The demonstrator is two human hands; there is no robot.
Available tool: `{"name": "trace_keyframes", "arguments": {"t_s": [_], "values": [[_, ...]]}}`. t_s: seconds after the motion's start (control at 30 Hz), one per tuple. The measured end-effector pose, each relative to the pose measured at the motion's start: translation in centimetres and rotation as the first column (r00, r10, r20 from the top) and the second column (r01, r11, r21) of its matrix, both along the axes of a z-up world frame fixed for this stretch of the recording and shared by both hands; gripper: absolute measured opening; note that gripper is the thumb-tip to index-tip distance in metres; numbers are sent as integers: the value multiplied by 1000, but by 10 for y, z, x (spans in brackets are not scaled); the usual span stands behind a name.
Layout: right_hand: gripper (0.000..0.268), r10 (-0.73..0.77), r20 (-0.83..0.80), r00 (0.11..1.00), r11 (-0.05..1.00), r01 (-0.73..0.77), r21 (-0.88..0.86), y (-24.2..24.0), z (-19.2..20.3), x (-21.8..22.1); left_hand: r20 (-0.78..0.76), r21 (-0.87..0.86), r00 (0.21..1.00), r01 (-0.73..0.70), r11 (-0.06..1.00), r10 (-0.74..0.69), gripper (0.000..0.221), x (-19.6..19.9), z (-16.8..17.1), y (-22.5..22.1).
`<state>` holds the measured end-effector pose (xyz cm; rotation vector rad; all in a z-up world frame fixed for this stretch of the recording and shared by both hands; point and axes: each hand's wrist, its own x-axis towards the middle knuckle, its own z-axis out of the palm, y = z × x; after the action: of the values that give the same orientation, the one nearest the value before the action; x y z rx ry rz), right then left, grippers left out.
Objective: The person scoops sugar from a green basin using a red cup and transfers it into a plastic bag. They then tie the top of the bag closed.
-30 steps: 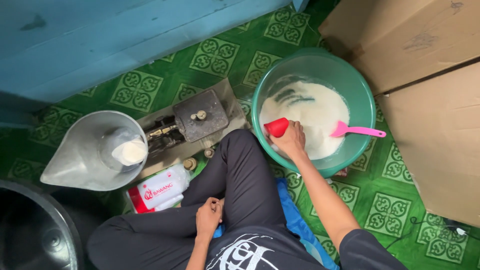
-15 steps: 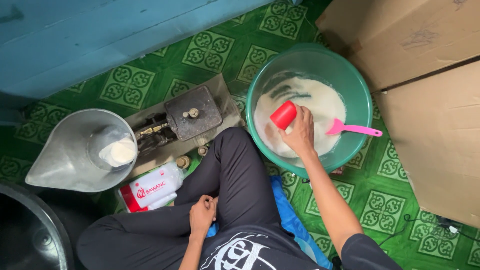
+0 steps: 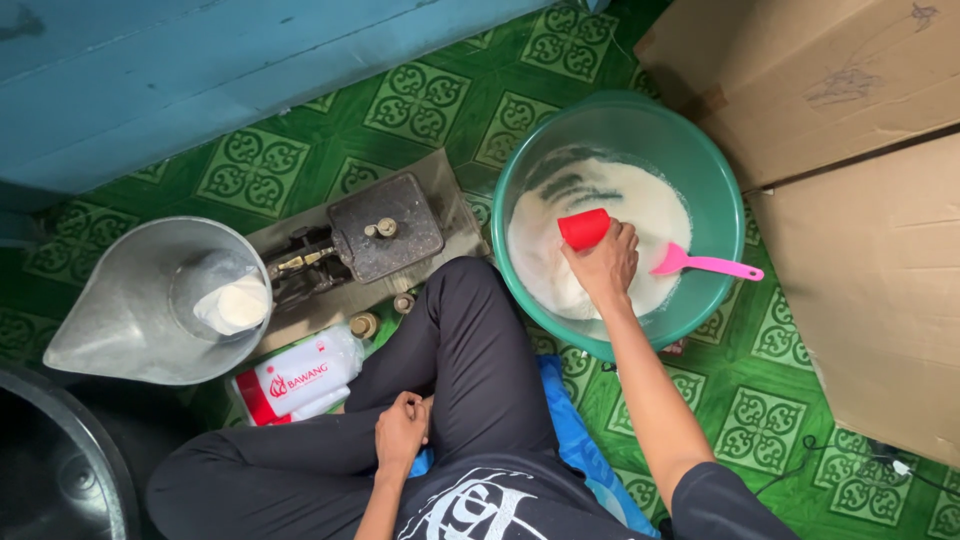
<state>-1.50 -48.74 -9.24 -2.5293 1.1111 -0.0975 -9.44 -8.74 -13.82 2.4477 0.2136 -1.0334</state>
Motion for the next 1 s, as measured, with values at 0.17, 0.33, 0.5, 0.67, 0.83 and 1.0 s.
{"name": "trace_keyframes", "arguments": {"t_s": [0.17,0.33,0.5,0.67,0.83,1.0], "values": [[93,89,-100,991,995,-92,-27,12,-9,2,45,4,999,2,1000,-2,24,-3,-12,3],[87,51,-124,991,987,-31,158,17,0,3,28,1,1000,-2,1000,2,24,-1,-7,1],[91,-122,-193,974,847,204,491,6,10,5,42,-6,999,-1,1000,1,24,-2,-6,2],[34,-155,165,974,678,-17,735,-19,-11,-9,21,-11,1000,16,1000,-16,23,-2,-6,3],[69,-134,43,990,715,67,696,-23,10,-14,13,-21,1000,-8,1000,9,25,-1,-5,3],[72,-127,141,982,772,9,635,-31,-4,-19,16,-10,1000,-4,1000,4,25,-3,-10,4]]}}
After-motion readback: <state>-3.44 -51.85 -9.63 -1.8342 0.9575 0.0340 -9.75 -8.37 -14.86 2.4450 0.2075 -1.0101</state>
